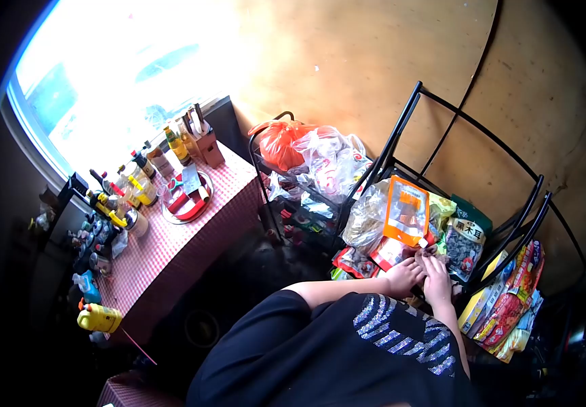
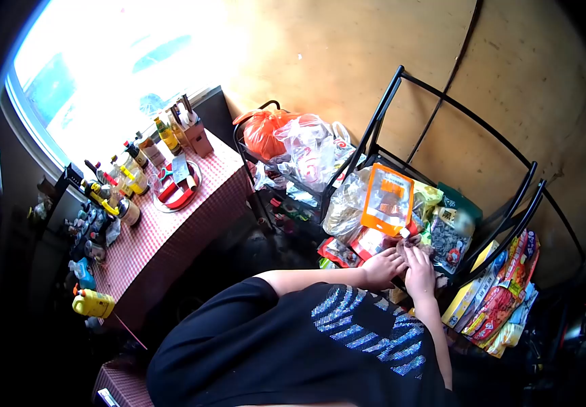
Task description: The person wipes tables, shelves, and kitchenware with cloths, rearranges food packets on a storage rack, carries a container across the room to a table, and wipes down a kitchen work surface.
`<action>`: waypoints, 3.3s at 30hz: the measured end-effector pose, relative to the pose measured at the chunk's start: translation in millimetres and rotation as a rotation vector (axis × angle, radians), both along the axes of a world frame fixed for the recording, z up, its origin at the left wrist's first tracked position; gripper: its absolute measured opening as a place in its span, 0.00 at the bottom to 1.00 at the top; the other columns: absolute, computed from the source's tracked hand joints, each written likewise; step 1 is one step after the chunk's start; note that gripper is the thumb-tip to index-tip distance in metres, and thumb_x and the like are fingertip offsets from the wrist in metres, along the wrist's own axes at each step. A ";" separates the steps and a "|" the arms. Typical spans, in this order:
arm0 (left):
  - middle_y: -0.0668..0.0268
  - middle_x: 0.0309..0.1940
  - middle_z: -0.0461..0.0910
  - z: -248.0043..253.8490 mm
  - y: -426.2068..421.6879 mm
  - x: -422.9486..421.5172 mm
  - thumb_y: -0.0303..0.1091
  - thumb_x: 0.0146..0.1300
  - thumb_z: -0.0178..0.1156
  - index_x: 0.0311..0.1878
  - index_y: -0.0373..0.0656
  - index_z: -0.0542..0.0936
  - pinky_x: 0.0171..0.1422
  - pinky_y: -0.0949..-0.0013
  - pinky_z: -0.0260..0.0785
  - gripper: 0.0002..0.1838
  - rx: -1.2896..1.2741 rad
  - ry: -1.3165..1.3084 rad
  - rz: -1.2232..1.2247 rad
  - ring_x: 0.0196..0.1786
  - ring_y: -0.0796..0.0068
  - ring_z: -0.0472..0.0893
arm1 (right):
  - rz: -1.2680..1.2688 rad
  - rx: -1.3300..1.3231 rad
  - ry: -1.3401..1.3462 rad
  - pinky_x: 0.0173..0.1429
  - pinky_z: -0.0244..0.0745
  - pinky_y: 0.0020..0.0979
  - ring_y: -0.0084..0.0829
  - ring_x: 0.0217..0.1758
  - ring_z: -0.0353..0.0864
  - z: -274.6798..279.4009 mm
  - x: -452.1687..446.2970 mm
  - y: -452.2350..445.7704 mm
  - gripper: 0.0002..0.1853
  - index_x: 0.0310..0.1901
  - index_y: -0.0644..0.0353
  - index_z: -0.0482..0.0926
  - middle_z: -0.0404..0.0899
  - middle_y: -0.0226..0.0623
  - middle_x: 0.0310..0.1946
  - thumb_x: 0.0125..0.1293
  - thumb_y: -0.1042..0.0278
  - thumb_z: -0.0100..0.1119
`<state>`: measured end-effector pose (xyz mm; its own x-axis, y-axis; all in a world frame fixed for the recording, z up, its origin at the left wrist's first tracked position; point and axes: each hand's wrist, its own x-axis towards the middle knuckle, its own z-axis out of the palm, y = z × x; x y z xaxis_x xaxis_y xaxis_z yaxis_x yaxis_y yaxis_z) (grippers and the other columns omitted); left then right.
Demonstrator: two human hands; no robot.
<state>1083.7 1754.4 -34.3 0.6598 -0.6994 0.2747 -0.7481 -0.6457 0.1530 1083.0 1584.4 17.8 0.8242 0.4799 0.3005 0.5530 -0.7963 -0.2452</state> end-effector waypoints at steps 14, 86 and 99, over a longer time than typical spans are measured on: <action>0.51 0.55 0.77 28.0 -9.5 -5.4 0.41 0.39 0.70 0.49 0.36 0.79 0.70 0.57 0.63 0.30 -0.120 0.019 0.093 0.62 0.54 0.75 | -0.195 -0.124 -0.004 0.51 0.77 0.43 0.48 0.47 0.81 -14.1 -20.0 -118.0 0.12 0.44 0.58 0.85 0.83 0.43 0.42 0.60 0.76 0.56; 0.58 0.61 0.80 -19.4 9.4 -24.8 0.31 0.57 0.57 0.56 0.42 0.81 0.71 0.59 0.68 0.21 -0.414 0.040 0.069 0.65 0.62 0.78 | -0.087 -0.284 -0.230 0.54 0.72 0.38 0.36 0.52 0.75 -32.8 -68.9 -59.0 0.14 0.51 0.54 0.83 0.75 0.31 0.55 0.65 0.67 0.55; 0.55 0.70 0.70 -21.4 57.8 -81.3 0.26 0.59 0.59 0.68 0.39 0.72 0.74 0.56 0.62 0.30 -0.392 0.012 0.105 0.73 0.59 0.70 | -0.320 0.304 0.106 0.52 0.76 0.41 0.46 0.49 0.80 36.0 -108.2 -99.4 0.21 0.54 0.63 0.78 0.75 0.44 0.46 0.57 0.76 0.63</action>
<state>1002.4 1812.1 -55.8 0.7267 -0.4721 0.4991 -0.6781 -0.6090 0.4114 974.8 1485.0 53.8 0.9506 0.0988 0.2943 0.2499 -0.8059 -0.5367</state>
